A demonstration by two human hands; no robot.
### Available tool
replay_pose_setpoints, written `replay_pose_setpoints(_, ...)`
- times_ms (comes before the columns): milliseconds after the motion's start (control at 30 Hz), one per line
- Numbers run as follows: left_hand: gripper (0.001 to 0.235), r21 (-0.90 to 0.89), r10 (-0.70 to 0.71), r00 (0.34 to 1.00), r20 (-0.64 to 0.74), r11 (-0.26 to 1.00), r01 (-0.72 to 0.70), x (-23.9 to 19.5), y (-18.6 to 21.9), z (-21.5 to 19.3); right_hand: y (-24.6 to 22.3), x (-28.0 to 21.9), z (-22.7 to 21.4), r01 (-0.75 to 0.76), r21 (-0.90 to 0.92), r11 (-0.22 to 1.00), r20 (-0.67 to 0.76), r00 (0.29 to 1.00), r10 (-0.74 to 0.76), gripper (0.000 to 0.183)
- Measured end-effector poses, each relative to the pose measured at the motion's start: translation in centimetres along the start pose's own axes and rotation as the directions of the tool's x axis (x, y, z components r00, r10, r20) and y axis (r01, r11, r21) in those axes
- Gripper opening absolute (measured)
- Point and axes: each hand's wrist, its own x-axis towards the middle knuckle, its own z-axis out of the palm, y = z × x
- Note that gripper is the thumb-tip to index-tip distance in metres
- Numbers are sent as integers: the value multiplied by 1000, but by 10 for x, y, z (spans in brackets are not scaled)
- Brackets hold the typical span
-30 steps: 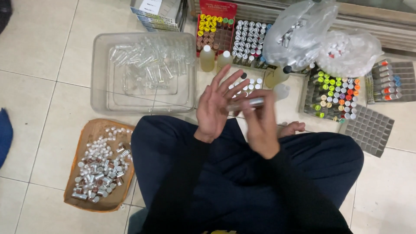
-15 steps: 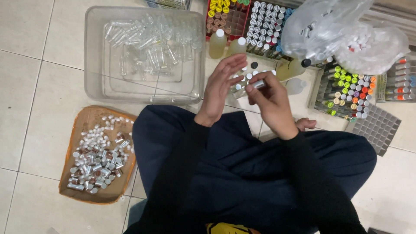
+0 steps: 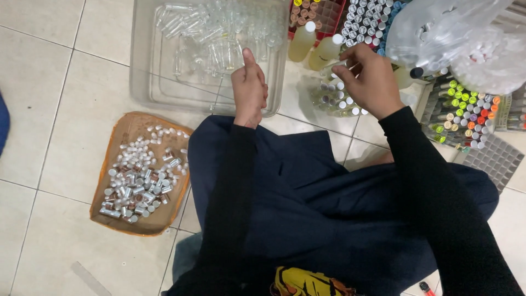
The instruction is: The person fills small glass bottles with liquid from a larger squeeze bottle, then caps the glass bottles with metal spray tops and plastic caps by hand.
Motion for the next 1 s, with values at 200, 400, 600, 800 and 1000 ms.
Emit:
replay_pose_setpoints(200,47,-227,-3,998,-66,974,-12,26,-18,-13,9,12,24,34,-59,998,-16,999,-35,15)
replay_pose_setpoints(400,28,-401,-65,992,-106,916,17,38,-25,-17,9,13,28,89,-108,990,66,994,-83,28)
replay_pose_setpoints(600,26,-438,-55,994,-91,899,10,43,-29,-16,26,14,35,184,-402,897,149,980,-134,26)
replay_pose_setpoints(800,25,-434,-14,999,-49,901,-9,41,-28,-17,27,15,44,188,-432,882,131,981,-145,16)
replay_pose_setpoints(1000,21,-435,5,999,-37,900,-20,40,-26,-18,29,15,49,218,-468,857,122,976,-181,24)
